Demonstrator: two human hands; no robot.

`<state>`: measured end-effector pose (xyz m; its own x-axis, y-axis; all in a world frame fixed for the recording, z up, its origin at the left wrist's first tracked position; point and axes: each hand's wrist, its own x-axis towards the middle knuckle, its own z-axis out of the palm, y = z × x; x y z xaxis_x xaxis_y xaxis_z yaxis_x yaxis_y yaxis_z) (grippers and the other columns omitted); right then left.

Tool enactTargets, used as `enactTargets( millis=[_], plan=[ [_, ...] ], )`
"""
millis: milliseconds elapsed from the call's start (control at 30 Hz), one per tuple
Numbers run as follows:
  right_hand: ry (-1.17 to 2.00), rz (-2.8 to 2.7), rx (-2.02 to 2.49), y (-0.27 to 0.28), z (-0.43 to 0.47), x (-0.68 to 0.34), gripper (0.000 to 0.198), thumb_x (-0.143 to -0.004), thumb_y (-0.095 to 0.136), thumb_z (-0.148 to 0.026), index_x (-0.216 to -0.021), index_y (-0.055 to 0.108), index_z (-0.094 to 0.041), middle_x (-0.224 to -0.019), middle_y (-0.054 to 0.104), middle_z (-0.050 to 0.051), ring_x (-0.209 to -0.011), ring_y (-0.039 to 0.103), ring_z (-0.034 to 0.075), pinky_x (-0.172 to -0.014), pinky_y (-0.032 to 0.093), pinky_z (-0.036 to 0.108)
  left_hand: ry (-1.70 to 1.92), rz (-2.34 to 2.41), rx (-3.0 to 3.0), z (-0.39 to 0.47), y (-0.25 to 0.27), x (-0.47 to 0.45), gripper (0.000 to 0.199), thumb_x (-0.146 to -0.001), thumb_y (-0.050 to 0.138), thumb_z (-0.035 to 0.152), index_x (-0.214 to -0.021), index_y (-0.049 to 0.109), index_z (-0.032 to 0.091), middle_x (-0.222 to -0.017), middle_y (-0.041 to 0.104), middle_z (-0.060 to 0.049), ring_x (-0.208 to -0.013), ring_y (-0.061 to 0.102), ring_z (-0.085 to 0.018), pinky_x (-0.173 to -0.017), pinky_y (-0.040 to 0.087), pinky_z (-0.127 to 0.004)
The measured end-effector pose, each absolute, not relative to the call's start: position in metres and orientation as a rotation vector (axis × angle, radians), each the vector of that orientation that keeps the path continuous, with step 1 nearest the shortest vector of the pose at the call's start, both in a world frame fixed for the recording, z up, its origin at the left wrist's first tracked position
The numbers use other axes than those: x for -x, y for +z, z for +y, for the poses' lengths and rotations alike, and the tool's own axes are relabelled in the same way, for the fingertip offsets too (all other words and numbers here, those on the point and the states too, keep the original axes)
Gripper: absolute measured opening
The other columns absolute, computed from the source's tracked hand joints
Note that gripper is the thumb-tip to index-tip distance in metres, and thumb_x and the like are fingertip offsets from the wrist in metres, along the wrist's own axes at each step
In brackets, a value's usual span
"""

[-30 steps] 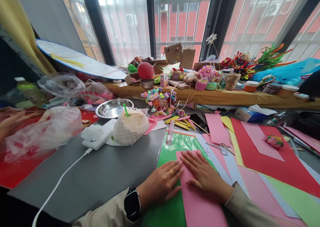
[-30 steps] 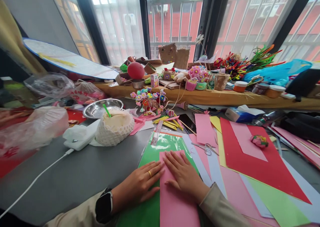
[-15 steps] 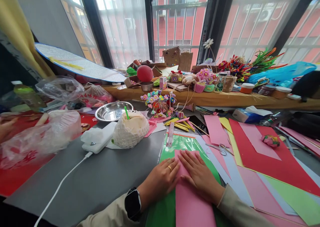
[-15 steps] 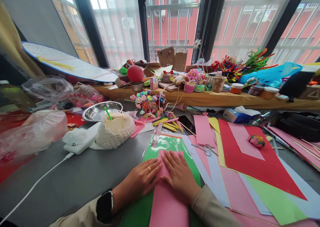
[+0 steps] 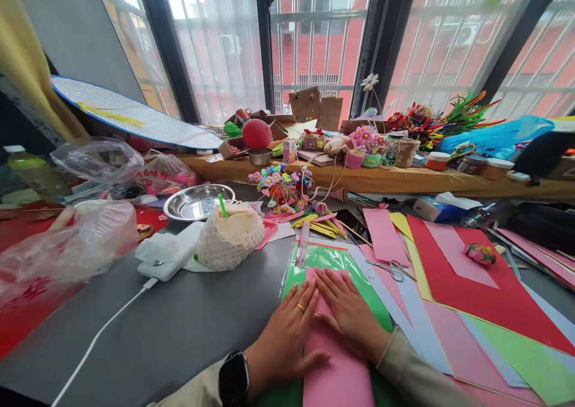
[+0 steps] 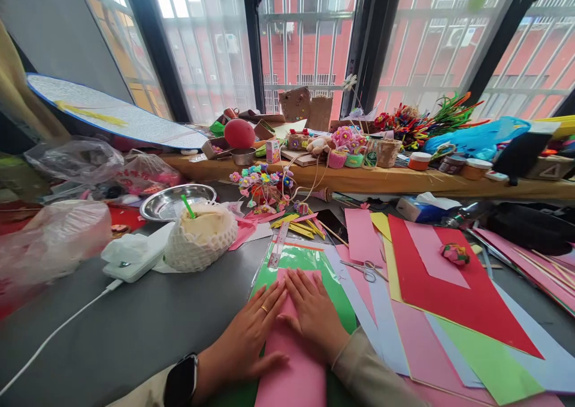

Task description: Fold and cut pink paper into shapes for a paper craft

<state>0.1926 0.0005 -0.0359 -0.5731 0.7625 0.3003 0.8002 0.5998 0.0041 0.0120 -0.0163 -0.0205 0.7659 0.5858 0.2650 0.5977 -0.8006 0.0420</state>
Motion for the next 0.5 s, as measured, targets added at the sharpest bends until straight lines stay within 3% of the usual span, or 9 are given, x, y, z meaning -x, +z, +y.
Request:
enactTargets(
  millis=[133, 500],
  plan=[
    [-0.194, -2.565, 1.284, -0.0359, 0.0004, -0.1926, 0.06, -0.081, 0.025, -0.05, -0.13, 0.015, -0.019, -0.134, 0.023, 0.003, -0.122, 0.021, 0.022, -0.096, 0.02, 0.042, -0.382, -1.002, 2.899, -0.0185, -0.0223, -0.0129, 0.076, -0.076, 0.031, 0.056, -0.129, 0.015, 0.004, -0.134, 0.018, -0.016, -0.123, 0.014, -0.028, -0.099, 0.019, -0.044],
    [-0.188, -2.537, 1.266, -0.0383, -0.0004, -0.1933, 0.058, -0.081, 0.027, -0.048, -0.13, 0.014, -0.02, -0.134, 0.024, 0.003, -0.122, 0.02, 0.02, -0.097, 0.019, 0.042, -0.306, -1.068, 2.902, -0.0232, -0.0218, -0.0147, 0.072, -0.077, 0.031, 0.052, -0.129, 0.016, 0.005, -0.135, 0.015, -0.015, -0.123, 0.01, -0.028, -0.099, 0.018, -0.043]
  ],
)
